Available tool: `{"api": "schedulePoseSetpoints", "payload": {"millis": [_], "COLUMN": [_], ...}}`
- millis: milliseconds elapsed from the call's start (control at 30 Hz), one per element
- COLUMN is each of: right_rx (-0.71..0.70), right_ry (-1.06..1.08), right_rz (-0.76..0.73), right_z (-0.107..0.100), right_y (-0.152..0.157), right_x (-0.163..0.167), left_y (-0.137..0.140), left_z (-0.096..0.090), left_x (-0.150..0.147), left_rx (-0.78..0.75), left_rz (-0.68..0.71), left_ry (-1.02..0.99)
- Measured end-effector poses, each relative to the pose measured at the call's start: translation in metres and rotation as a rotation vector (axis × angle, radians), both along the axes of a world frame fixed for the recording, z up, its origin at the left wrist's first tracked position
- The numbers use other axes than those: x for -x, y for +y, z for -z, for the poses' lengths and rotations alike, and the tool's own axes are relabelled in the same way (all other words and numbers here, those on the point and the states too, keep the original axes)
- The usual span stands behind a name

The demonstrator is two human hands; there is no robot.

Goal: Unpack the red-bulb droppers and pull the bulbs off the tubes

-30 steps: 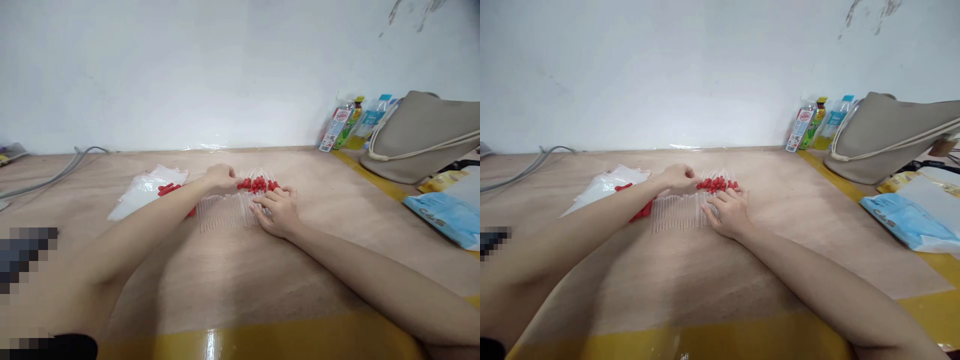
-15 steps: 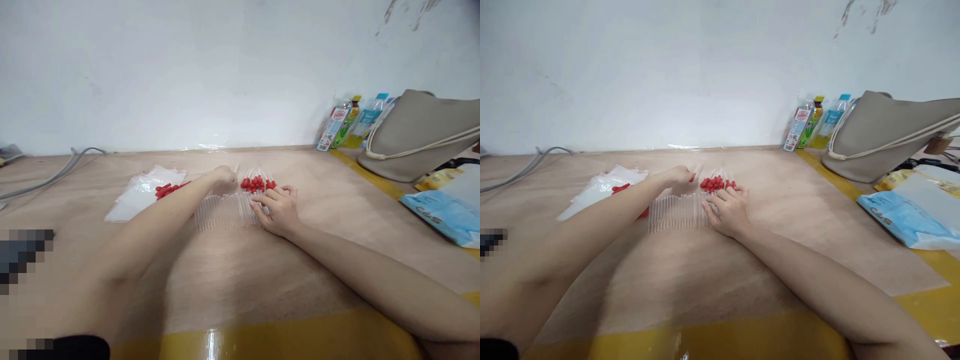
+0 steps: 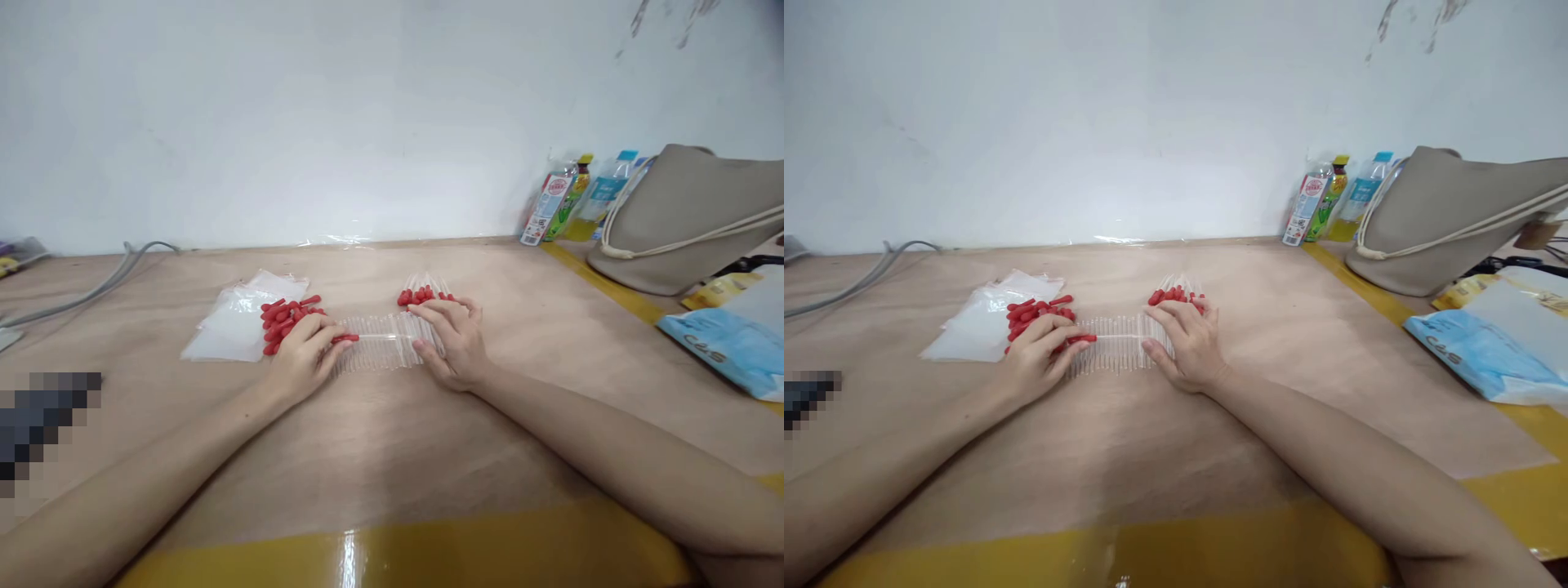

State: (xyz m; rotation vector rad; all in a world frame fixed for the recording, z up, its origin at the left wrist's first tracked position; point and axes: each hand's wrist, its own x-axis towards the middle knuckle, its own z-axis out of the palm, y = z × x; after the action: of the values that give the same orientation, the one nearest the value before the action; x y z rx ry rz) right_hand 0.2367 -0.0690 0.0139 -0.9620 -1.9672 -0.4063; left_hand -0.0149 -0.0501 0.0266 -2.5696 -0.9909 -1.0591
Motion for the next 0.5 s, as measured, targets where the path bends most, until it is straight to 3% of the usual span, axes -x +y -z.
{"api": "schedulePoseSetpoints", "payload": {"millis": [133, 500], "right_rx": [-0.023, 0.010], "right_ry": [-0.095, -0.153], "right_rz": [-0.068, -0.123], "right_z": [-0.002, 0.007], "right_y": [-0.004, 0.001], "right_x": [0.004, 0.018], "left_y": [-0.002, -0.014], "left_z": [0.009, 0.005], "left_x": [-0.006, -0.020], "left_rx": [-0.069, -0.065], "left_rz": [-0.011, 0.061], "left_ry": [0.034, 0.058]}}
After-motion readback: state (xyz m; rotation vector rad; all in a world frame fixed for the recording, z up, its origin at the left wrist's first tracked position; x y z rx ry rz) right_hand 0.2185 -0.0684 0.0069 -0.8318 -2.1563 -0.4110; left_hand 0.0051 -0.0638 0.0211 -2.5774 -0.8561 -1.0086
